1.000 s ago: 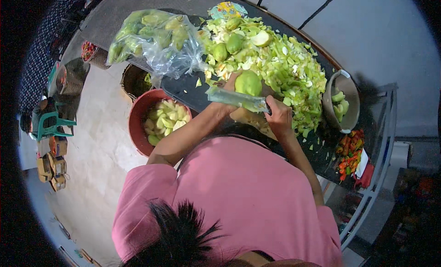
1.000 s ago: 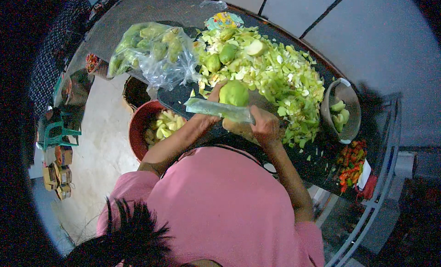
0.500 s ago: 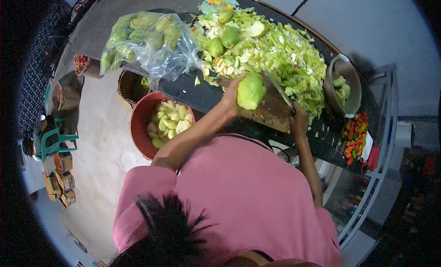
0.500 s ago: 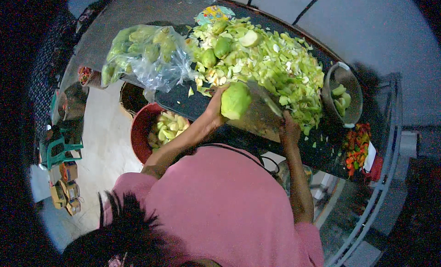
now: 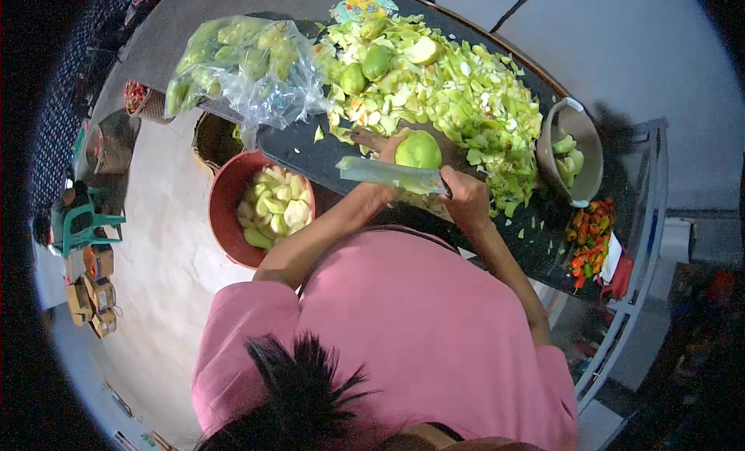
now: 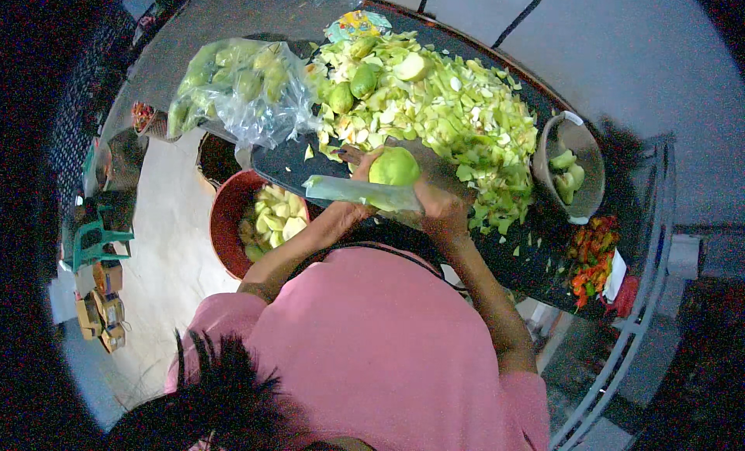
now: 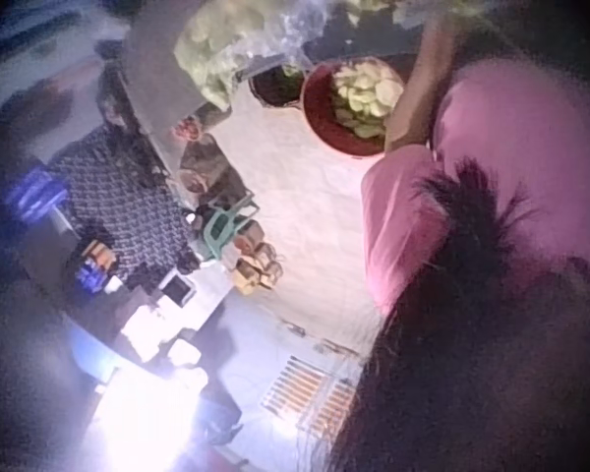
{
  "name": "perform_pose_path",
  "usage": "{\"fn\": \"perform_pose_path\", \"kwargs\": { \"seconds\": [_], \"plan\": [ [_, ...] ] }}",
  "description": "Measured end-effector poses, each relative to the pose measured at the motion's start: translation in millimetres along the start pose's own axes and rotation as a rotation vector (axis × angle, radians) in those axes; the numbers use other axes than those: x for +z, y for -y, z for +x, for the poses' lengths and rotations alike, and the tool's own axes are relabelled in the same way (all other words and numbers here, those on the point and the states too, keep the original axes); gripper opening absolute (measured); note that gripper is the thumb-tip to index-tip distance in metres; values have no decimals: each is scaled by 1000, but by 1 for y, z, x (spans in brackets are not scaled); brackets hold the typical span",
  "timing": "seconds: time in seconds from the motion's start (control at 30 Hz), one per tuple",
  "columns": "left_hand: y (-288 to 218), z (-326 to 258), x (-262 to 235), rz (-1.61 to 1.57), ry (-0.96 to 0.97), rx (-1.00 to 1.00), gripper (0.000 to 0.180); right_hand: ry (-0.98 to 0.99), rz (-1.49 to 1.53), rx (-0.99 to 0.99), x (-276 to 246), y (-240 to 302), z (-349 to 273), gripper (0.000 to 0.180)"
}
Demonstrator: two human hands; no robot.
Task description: The person is peeling and slicing green fruit using a large knife, placing the pieces into a pile on the counter and some into a bucket.
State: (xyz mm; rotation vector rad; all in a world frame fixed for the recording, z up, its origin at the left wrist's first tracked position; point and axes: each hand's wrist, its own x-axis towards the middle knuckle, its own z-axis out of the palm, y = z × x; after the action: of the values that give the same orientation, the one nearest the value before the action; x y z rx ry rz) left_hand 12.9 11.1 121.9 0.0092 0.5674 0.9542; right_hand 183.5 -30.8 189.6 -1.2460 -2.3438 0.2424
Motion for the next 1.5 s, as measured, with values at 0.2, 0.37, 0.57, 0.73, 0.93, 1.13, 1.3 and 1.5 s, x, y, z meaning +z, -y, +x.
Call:
{"fn": "perform_pose_path", "kwargs": {
  "seconds": [0.2, 0.37, 0.57, 0.73, 0.93, 1.13, 1.3, 1.5],
  "plan": [
    [6, -3, 0, -6, 54, 45, 45, 170, -111, 297, 12, -63, -19, 24],
    [7, -29, 33, 24, 73, 20, 47, 71, -144, 554, 10, -121, -73, 19],
    [9, -11, 17, -98, 40, -67, 60, -44, -24, 237, -1, -68, -47, 25],
    [0, -7, 11, 38, -75, -120, 59, 62, -66, 201, -7, -23, -31, 26],
    [-6, 8, -7, -114, 76, -164, 44, 40, -110, 139, -5, -3, -19, 30],
    [-13, 6, -9, -188, 156, -97, 37, 16, -39, 69, -3, 0, -5, 32],
    [-15, -13, 4, -83, 92, -107, 40, 11, -104, 152, 3, -13, 5, 30],
    [-9, 4, 8, -185, 19, -80, 36, -12, 19, 77, -21, -1, 4, 29]
  ]
}}
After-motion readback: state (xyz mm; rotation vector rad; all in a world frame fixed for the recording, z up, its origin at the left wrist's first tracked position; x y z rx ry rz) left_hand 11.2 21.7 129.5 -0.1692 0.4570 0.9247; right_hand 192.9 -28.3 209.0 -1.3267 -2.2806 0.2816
